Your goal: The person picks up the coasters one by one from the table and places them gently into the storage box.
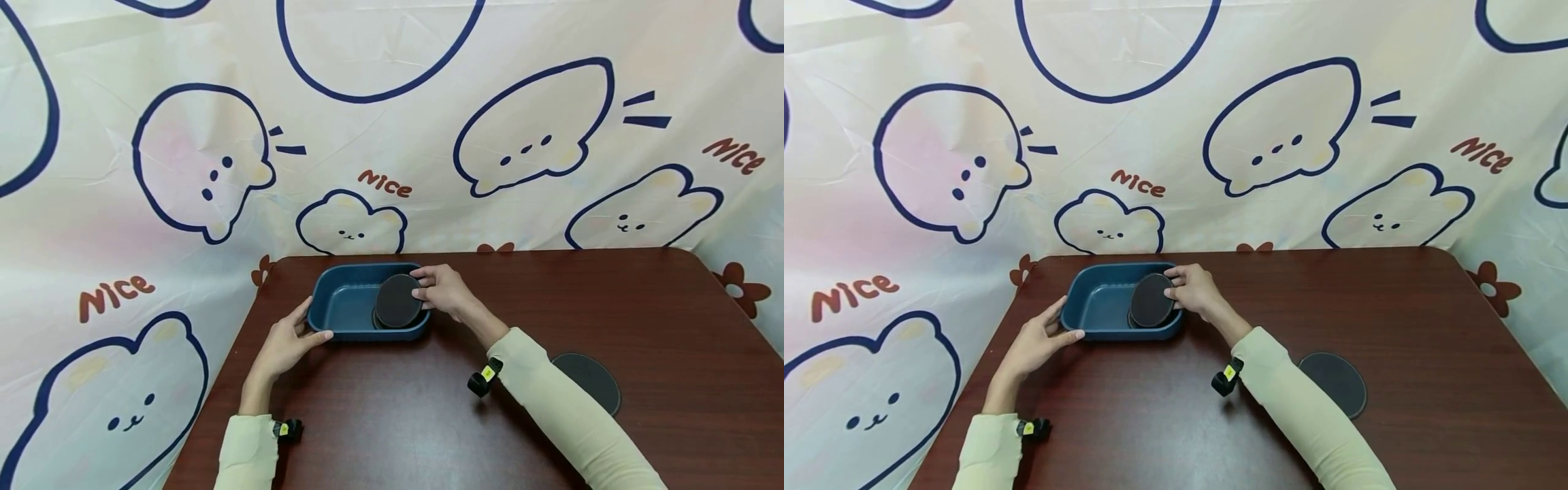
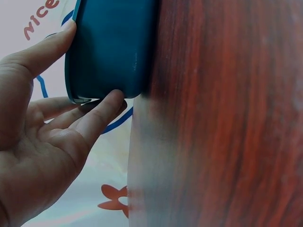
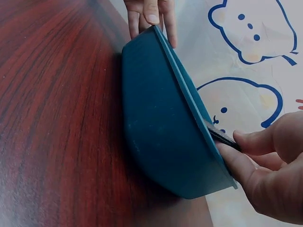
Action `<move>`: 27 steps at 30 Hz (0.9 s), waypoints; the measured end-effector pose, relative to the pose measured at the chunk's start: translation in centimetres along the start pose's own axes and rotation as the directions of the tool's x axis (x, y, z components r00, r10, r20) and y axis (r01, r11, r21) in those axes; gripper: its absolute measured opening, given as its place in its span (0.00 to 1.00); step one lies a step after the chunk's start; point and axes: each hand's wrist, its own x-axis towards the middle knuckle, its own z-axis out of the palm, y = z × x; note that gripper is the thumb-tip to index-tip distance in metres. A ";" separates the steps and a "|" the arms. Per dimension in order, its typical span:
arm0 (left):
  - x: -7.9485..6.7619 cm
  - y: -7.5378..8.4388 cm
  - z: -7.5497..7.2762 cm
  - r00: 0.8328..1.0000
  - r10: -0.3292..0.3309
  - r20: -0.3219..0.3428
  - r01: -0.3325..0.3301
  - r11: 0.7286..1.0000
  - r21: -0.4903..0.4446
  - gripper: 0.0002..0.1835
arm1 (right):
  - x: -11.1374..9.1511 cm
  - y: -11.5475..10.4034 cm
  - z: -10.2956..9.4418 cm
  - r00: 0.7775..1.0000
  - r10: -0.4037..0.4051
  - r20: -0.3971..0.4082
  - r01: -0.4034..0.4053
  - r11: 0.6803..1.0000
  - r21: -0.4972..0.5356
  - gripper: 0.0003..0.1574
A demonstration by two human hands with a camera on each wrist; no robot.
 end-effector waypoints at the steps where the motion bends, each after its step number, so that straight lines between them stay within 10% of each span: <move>1: 0.0 -0.1 0.0 1.000 -0.001 -0.002 0.001 1.000 -0.001 0.52 | 0.0 0.0 0.0 1.000 -0.004 0.012 0.004 1.000 -0.012 0.30; 11: 0.1 -0.5 0.2 1.000 0.001 -0.012 -0.001 1.000 -0.002 0.51 | -1.2 -1.1 -1.6 0.983 -0.167 0.075 0.183 0.926 -0.330 0.30; 27: 0.1 -0.2 0.1 1.000 -0.001 -0.008 0.000 1.000 -0.004 0.52 | -6.2 4.5 -9.9 0.980 -0.197 -0.013 0.187 0.950 -0.250 0.42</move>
